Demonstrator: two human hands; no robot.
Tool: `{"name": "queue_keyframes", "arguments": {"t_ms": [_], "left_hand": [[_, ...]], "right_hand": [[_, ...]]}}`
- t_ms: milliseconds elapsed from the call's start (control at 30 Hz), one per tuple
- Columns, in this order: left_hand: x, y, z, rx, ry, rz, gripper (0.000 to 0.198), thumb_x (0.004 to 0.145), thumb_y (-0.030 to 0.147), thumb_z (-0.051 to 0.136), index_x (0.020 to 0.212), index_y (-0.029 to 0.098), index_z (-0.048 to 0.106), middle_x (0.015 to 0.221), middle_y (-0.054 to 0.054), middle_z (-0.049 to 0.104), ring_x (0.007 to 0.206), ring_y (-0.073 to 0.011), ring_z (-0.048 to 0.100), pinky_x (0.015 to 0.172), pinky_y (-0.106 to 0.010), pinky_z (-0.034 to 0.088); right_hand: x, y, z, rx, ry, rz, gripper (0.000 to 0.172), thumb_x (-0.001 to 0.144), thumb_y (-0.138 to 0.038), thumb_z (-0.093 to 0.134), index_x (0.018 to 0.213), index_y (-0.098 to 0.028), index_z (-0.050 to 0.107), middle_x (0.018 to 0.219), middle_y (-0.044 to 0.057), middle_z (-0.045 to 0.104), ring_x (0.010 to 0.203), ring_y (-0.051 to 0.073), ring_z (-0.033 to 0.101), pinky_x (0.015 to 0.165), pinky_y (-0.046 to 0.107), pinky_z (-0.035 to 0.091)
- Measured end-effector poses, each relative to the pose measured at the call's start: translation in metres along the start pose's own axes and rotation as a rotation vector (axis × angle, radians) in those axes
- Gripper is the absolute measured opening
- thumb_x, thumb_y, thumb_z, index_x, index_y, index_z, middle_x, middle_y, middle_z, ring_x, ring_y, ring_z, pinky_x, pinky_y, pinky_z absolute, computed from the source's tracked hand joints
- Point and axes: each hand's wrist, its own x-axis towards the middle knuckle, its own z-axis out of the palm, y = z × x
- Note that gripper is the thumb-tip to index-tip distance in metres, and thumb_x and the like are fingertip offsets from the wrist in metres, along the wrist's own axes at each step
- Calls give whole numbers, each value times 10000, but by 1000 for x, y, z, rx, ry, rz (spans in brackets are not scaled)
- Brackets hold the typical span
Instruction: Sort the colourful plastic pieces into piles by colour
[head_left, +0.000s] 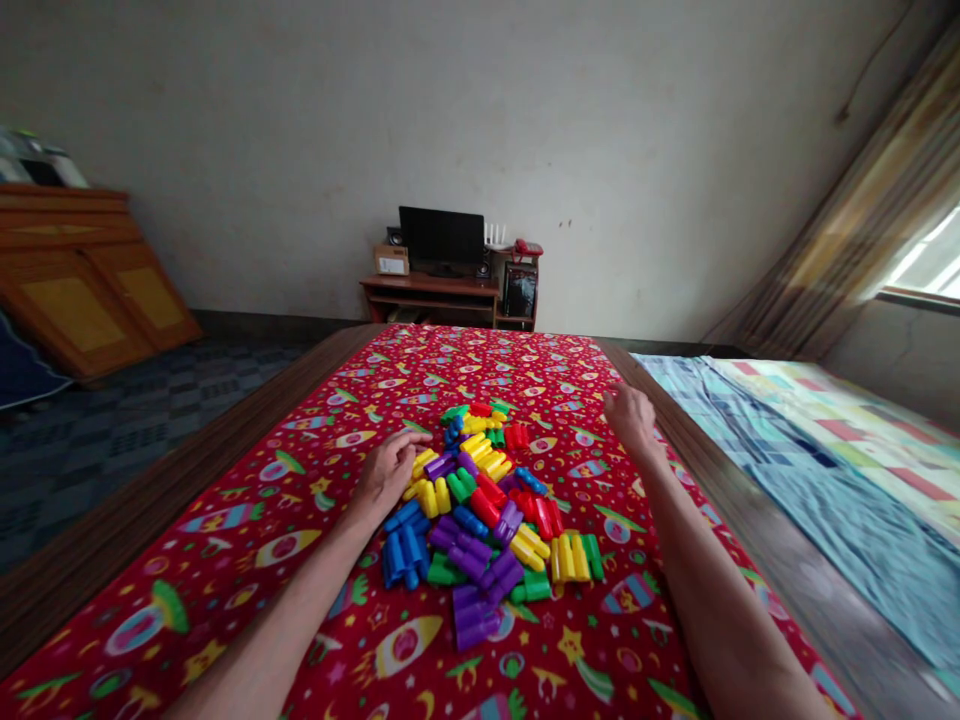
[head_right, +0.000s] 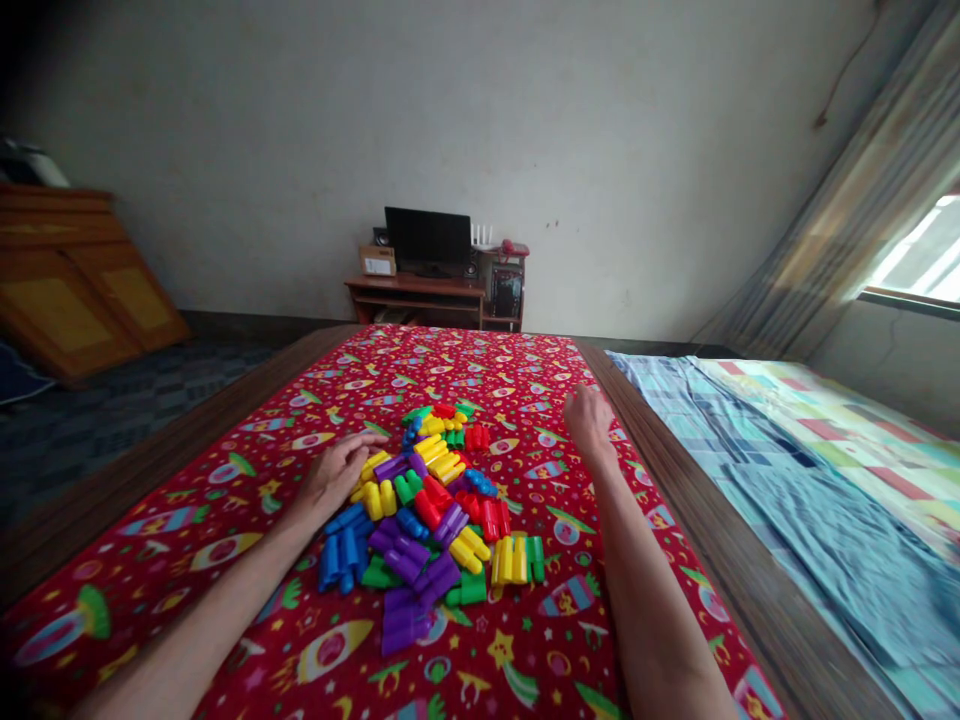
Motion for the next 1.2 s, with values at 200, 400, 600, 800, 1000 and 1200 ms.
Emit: {"name": "queue_keyframes", "arguments": {"t_ms": [200, 400, 600, 800, 1000, 1200], "left_hand": [[0, -2, 0, 24, 9, 2, 359, 766, 310, 390, 877, 174, 703, 925, -71, 739, 791, -208, 701, 780, -327, 571], [0, -4, 4, -8, 32, 15, 352, 746, 311, 383, 848, 180, 693, 928, -74, 743, 802, -207, 705, 768, -320, 572], [1, -4, 2, 10, 12, 11, 345, 749, 305, 391, 849, 187, 699, 912, -60, 747, 814, -202, 705, 771, -306, 567], [1, -4, 1, 7, 9, 13, 352, 759, 311, 403, 868, 180, 710, 936, -67, 747, 815, -207, 704, 772, -314, 570], [1, -5, 1, 0, 6, 7, 347, 756, 303, 409, 865, 180, 715, 925, -63, 747, 789, -203, 702, 756, -310, 573], [0, -2, 0, 37, -13, -20, 376, 764, 308, 383, 887, 167, 708, 918, -76, 739, 791, -213, 703, 761, -323, 574]], "right_hand": [[-42, -102, 49, 334, -265, -875, 451, 870, -224, 564, 1319, -192, 570, 1296, 143, 606, 1167, 240, 572, 959, 368, 460], [-44, -106, 57, 335, -341, -792, 341, 870, -104, 514, 1169, -147, 672, 842, 80, 727, 750, 162, 667, 673, 225, 470], [-6, -56, 21, 323, -146, -362, 285, 887, -246, 542, 1082, -155, 728, 818, 86, 744, 730, 169, 684, 675, 232, 473], [19, 14, -13, 14, -93, 35, 303, 811, -305, 605, 1039, -172, 754, 972, 133, 739, 960, 261, 672, 790, 313, 486], [14, 38, -17, -24, -116, 183, 374, 774, -201, 564, 1107, -190, 733, 1113, 155, 697, 1027, 287, 646, 820, 339, 477], [13, 6, -16, 74, -15, 5, 318, 840, -186, 506, 1040, -170, 753, 1024, 134, 732, 982, 261, 668, 817, 311, 477]]}}
